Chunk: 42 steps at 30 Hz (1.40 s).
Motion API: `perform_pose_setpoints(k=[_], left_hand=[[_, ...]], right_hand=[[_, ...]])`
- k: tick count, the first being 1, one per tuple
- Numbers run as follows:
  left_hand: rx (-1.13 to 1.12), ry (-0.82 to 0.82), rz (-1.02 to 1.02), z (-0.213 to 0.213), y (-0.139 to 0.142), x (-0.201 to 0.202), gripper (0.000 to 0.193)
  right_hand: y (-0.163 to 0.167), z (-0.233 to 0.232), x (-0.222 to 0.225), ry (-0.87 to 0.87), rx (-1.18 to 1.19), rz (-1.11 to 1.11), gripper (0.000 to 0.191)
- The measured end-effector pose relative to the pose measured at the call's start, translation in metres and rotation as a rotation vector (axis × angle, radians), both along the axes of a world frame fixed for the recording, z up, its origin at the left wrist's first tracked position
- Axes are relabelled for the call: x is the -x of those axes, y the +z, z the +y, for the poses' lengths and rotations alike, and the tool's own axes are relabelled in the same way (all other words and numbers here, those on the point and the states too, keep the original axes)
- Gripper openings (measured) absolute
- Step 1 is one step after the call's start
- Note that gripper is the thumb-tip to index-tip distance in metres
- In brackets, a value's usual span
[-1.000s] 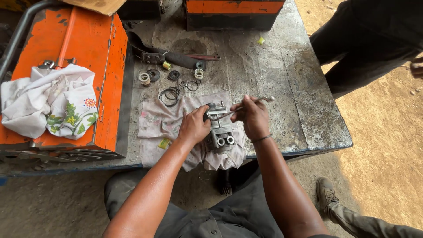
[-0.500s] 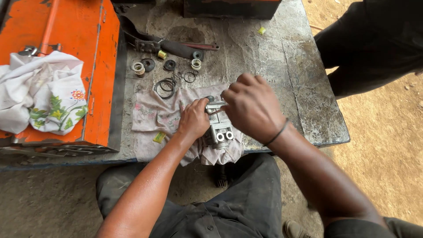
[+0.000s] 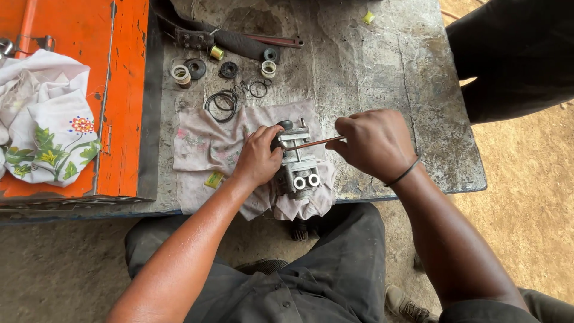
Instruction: The person sits on the ground and uses a wrench to tighten bolts on a mechanical part placed on a cloth. They rotate the part to access different sides and continue tightening the bolts.
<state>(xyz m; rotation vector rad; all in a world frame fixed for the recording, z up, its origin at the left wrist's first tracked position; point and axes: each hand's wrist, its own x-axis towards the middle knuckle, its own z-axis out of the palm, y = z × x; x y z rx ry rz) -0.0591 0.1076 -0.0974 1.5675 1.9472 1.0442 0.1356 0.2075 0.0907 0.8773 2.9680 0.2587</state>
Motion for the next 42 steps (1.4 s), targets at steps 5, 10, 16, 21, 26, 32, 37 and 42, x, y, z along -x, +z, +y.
perform_pose_setpoints(k=[5, 10, 16, 21, 26, 32, 37, 42], left_hand=[[-0.02, -0.005, -0.026, -0.001, -0.01, 0.001, 0.051], [-0.032, -0.01, 0.086, 0.0, -0.01, -0.008, 0.049], [0.031, -0.032, 0.118, 0.015, 0.007, -0.01, 0.055], [0.163, -0.023, 0.122, 0.007, 0.008, -0.016, 0.054], [0.205, 0.014, 0.172, 0.009, 0.022, -0.018, 0.051], [0.159, 0.013, 0.114, 0.008, 0.025, -0.015, 0.052], [0.148, 0.018, 0.163, 0.013, 0.017, -0.022, 0.053], [0.053, -0.015, -0.042, 0.023, 0.012, -0.031, 0.057]], right_hand=[[-0.036, 0.024, -0.028, -0.022, 0.063, 0.116, 0.039], [-0.099, 0.051, -0.056, -0.153, 0.313, 0.299, 0.037], [-0.088, 0.034, -0.071, 0.052, 0.132, 0.329, 0.041], [-0.034, 0.024, -0.041, -0.03, 0.085, -0.187, 0.048], [-0.006, 0.006, 0.008, 0.013, -0.078, -0.393, 0.048], [-0.005, 0.015, 0.005, 0.072, -0.12, -0.327, 0.045], [-0.016, 0.016, -0.021, -0.042, -0.065, -0.394, 0.06], [-0.03, 0.022, -0.04, -0.077, -0.094, -0.255, 0.067]])
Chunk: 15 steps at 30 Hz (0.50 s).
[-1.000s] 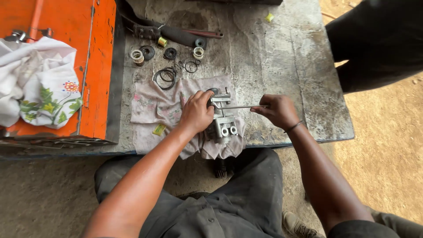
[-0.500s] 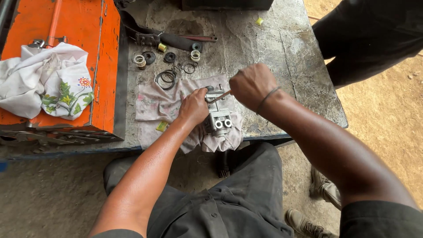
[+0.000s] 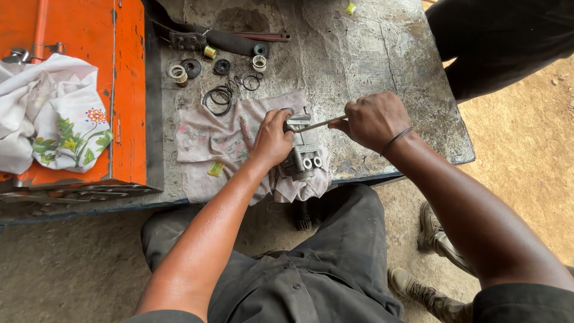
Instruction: The person sits on the ground and uses a wrench to tighten bolts on a mechanical part placed on a cloth. They rotate the part to access different sides and continue tightening the bolts.
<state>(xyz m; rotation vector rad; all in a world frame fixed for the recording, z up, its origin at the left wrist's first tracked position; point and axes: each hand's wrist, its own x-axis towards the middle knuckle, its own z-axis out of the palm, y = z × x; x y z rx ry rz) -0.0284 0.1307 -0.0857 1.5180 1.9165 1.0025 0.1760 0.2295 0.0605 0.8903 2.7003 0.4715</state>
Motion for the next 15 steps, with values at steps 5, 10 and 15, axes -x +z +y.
perform_pose_setpoints(k=[5, 10, 15], left_hand=[[-0.116, 0.01, 0.017, 0.009, -0.005, -0.008, 0.056], [-0.081, 0.005, -0.065, 0.001, 0.0, -0.005, 0.057], [-0.098, 0.004, -0.092, -0.007, 0.01, -0.002, 0.056]], right_hand=[[-0.014, 0.015, -0.01, -0.088, 0.053, -0.066, 0.07], [-0.019, 0.01, -0.009, -0.131, -0.008, 0.006, 0.076], [-0.021, 0.006, -0.008, -0.061, -0.092, 0.071, 0.077]])
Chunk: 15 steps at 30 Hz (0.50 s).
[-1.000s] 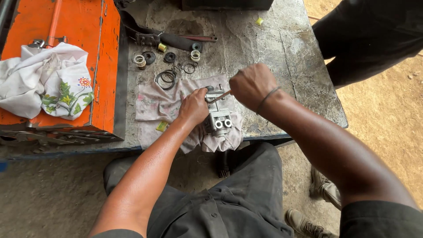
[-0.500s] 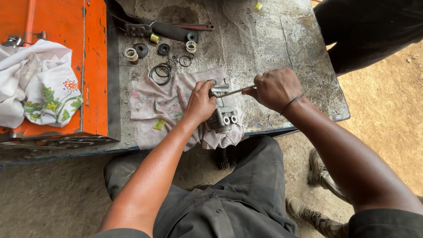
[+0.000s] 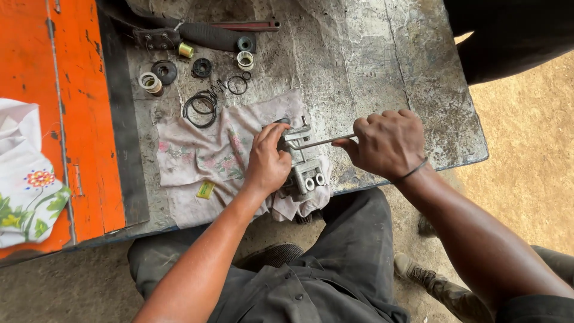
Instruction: The person sits on the ground and uses a wrench to tighten bolts on a mechanical part placed on a cloth. They rotate the part to access different sides and continue tightening the bolts.
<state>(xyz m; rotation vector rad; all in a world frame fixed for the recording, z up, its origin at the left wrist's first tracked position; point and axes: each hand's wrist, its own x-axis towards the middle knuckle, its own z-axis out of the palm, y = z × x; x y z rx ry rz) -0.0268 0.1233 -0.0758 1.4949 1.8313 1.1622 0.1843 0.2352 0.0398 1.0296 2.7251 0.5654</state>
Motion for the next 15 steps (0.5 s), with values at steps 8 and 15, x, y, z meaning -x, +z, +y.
perform_pose_setpoints(k=[8, 15], left_hand=[[0.001, 0.002, -0.07, -0.007, 0.007, 0.002, 0.056], [0.006, 0.003, -0.105, -0.01, 0.012, 0.006, 0.058]], right_hand=[[-0.022, 0.003, -0.006, 0.053, -0.018, 0.173, 0.068], [-0.018, -0.004, -0.006, 0.04, -0.049, 0.139, 0.067]])
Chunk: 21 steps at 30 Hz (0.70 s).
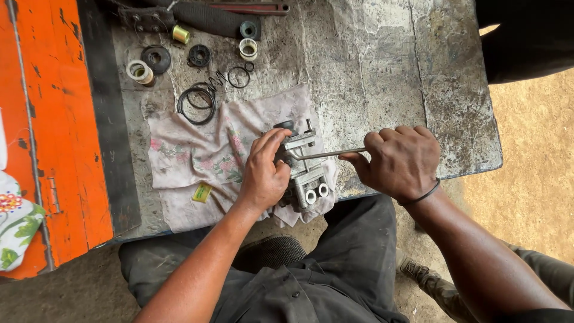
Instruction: The person sits on the ground and uses a wrench to tighten bolts on a mechanical part placed on a cloth. They rotate the part to access different sides and continue tightening the bolts.
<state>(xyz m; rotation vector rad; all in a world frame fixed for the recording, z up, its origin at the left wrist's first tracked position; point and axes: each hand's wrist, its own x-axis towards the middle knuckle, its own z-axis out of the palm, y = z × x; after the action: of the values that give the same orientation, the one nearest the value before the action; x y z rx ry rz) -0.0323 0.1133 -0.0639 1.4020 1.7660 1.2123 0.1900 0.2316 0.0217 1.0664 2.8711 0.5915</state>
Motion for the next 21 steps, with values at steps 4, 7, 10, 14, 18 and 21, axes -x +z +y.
perform_pose_setpoints(k=[4, 7, 10, 14, 18, 21], left_hand=[[-0.061, -0.012, -0.15, -0.009, -0.019, 0.005, 0.058], [-0.094, 0.014, -0.029, -0.007, -0.026, -0.001, 0.056], [-0.146, 0.028, 0.034, -0.003, -0.023, 0.001, 0.055], [-0.156, 0.014, -0.028, -0.004, -0.025, 0.012, 0.055], [-0.045, 0.011, -0.296, -0.004, -0.035, 0.015, 0.052], [-0.061, -0.018, -0.551, -0.003, -0.036, 0.022, 0.051]], right_hand=[[-0.018, 0.001, -0.005, 0.014, 0.013, 0.074, 0.071], [-0.031, 0.006, -0.004, -0.037, 0.125, 0.083, 0.071], [-0.023, 0.004, -0.005, 0.032, 0.16, 0.197, 0.067], [-0.003, -0.009, 0.008, -0.037, 0.16, 0.103, 0.067], [0.008, -0.011, 0.011, 0.062, 0.185, 0.149, 0.061], [0.008, -0.01, 0.004, -0.033, 0.316, 0.129, 0.058]])
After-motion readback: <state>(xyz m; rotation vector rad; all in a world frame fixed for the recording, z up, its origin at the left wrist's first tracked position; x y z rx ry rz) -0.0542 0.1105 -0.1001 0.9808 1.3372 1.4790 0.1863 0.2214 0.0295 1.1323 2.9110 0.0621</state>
